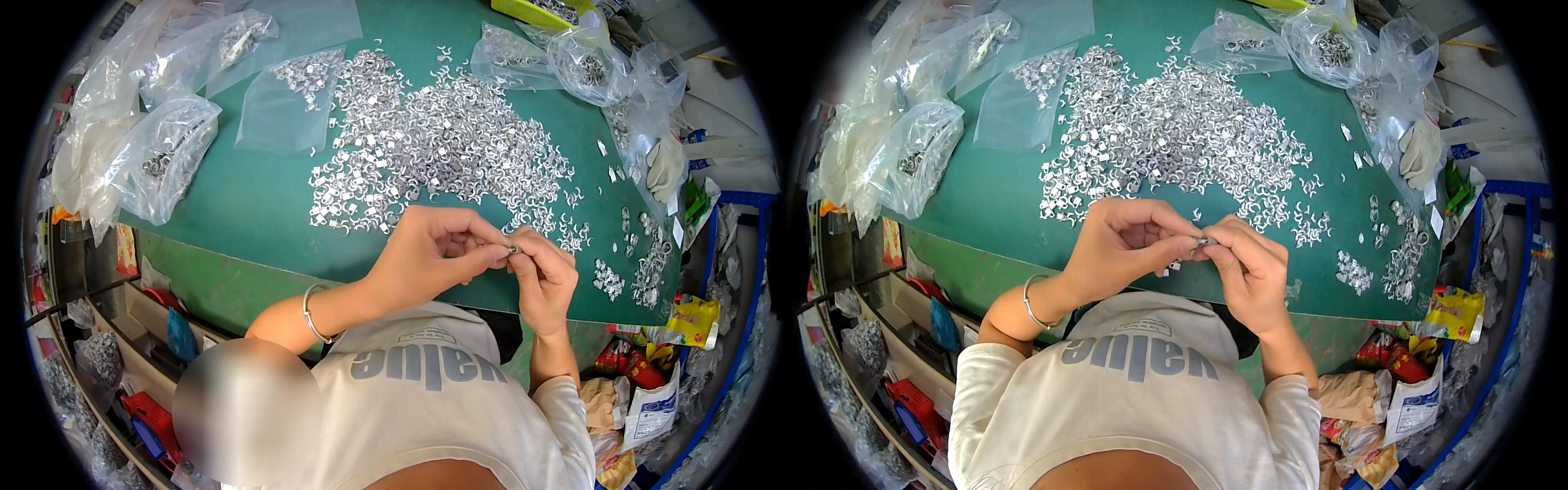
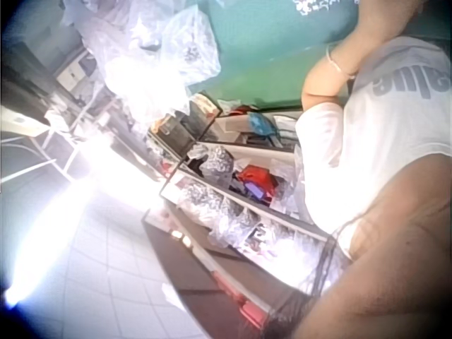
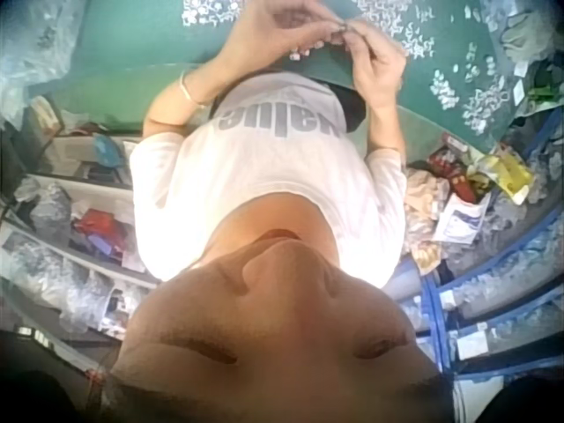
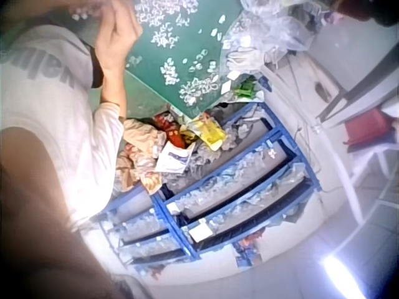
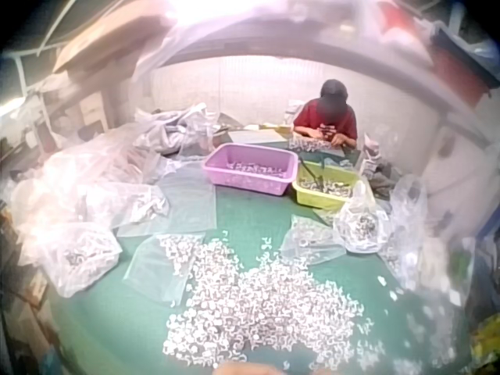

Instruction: The person assembles small metal hardware components by hand on a green workbench. They pick up a hook-shaped piece and a rectangular piece, fit them together, and place the assembled unit into a small pile. The process is repeated continuously throughout the clip.

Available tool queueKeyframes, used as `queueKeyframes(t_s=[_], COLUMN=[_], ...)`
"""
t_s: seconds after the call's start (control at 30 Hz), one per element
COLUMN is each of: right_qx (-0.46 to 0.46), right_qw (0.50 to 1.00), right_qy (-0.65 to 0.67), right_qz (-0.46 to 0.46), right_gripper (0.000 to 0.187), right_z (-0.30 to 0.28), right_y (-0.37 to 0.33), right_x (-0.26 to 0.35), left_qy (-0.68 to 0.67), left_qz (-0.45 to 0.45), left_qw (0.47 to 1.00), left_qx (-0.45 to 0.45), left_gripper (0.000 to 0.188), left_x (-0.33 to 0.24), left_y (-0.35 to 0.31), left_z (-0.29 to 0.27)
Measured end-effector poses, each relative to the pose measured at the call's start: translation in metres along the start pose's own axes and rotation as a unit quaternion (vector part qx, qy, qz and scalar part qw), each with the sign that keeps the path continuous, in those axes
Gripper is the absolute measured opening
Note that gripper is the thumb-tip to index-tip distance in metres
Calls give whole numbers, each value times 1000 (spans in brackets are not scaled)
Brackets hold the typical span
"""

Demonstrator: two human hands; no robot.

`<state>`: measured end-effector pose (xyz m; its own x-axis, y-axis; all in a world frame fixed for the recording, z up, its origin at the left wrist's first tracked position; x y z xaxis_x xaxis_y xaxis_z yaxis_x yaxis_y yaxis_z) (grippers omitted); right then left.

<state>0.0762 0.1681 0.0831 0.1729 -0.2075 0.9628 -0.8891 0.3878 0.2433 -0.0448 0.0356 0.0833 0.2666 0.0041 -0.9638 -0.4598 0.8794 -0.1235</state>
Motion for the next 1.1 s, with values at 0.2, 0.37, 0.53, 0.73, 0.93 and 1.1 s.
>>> queueKeyframes(t_s=[0.2, 0.37, 0.53, 0.73, 0.93, 1.1], right_qx=[-16, -22, -17, -28, -79, -117], right_qw=[994, 962, 935, 992, 993, 988], right_qy=[-73, -204, -268, -70, 69, 97], right_qz=[-79, -182, -231, -104, -55, 26], right_gripper=[11, 28, 33, 31, 23, 19], right_z=[3, 6, 7, 7, 13, 18], right_y=[0, 1, 1, -5, -11, -8], right_x=[-1, 1, 0, -3, -7, 8], left_qy=[60, 36, 28, 27, -11, 13], left_qz=[60, -23, -72, 3, -13, 47], left_qw=[995, 998, 997, 999, 1000, 998], left_qx=[-48, -39, -28, -36, -19, -27], left_gripper=[12, 15, 16, 14, 11, 12], left_x=[-1, 0, -2, 8, 10, 13], left_y=[-7, -13, -11, -12, -12, -14], left_z=[3, 2, 2, 5, 4, 4])
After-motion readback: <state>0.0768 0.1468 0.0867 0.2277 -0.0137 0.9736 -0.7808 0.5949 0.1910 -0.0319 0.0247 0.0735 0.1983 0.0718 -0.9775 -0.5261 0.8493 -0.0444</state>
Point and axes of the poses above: each hand's wrist, its own y-axis towards the middle knuckle, its own z-axis out of the palm, x = y × z, the point moved 1 cm from there along y, towards the middle knuckle, and after that the axes turned 8 degrees about y, right-handed, at the moved point
